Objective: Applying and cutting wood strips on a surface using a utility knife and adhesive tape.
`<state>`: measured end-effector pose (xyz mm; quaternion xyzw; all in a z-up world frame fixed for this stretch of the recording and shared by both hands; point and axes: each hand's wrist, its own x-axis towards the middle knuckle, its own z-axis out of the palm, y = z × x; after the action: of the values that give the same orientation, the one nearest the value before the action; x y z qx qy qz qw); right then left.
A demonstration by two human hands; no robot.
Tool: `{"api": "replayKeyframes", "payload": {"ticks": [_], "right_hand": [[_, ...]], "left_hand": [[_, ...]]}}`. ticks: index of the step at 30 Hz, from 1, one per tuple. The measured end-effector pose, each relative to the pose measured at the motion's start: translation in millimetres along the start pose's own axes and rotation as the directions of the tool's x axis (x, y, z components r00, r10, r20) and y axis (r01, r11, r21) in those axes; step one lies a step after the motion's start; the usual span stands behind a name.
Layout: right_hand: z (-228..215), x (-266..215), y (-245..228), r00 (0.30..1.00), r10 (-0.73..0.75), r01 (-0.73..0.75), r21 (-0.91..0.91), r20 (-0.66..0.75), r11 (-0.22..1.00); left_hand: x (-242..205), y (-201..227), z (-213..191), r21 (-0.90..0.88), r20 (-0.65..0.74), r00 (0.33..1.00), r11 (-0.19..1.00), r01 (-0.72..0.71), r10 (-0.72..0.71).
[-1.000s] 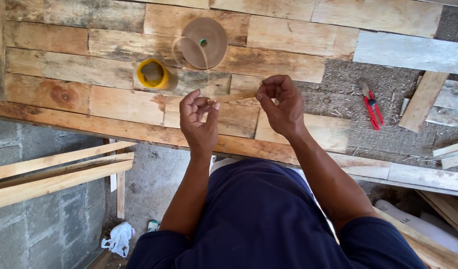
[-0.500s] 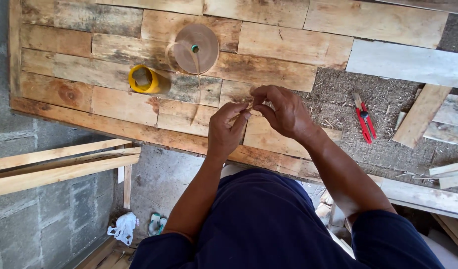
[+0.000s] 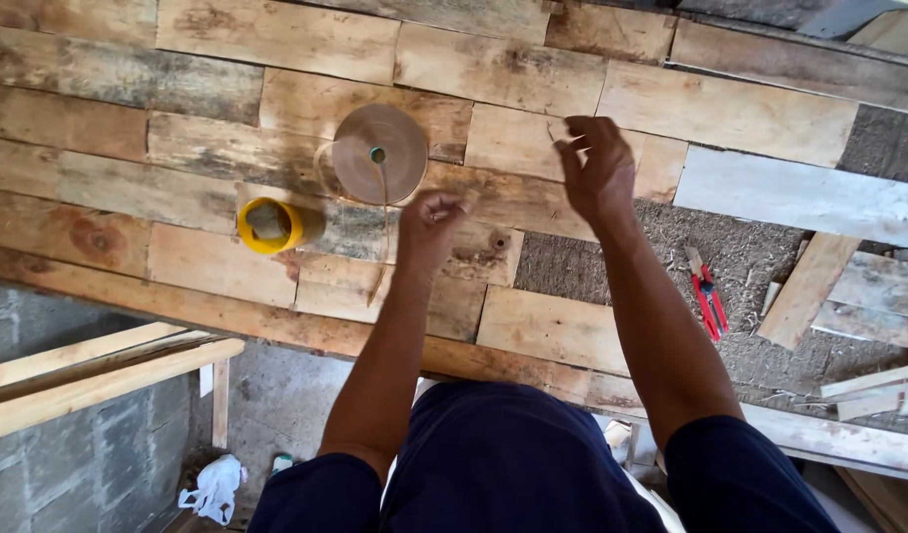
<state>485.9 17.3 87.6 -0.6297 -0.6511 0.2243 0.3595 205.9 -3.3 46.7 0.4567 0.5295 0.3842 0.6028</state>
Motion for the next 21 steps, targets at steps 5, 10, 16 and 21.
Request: {"api": "replayKeyframes", "payload": {"ticks": [5,10,16,21], "right_hand": [[8,34,70,0.969,0.215,-0.237,-0.200,-0.126,0.951],[13,52,88,0.956,0.254,-0.281,-0.220,-0.145,0.934],[19,58,92,0.993,0.083,-0.108,-0.343,-0.086,0.933],[23,59,90,0.981,0.186,-0.195,-0.388,-0.060,0.901]], "left_hand": [[80,35,-24,0.147,-0.104,0.994,0.989,0.032,-0.016],[132,62,-40,0.586,-0.097,0.993,0.810,0.000,0.070],[180,29,-48,0.775,-0.015,0.979,0.621,-0.119,0.205],[201,-1,-51,0.830,0.030,0.995,0.552,-0.080,0.098]]}}
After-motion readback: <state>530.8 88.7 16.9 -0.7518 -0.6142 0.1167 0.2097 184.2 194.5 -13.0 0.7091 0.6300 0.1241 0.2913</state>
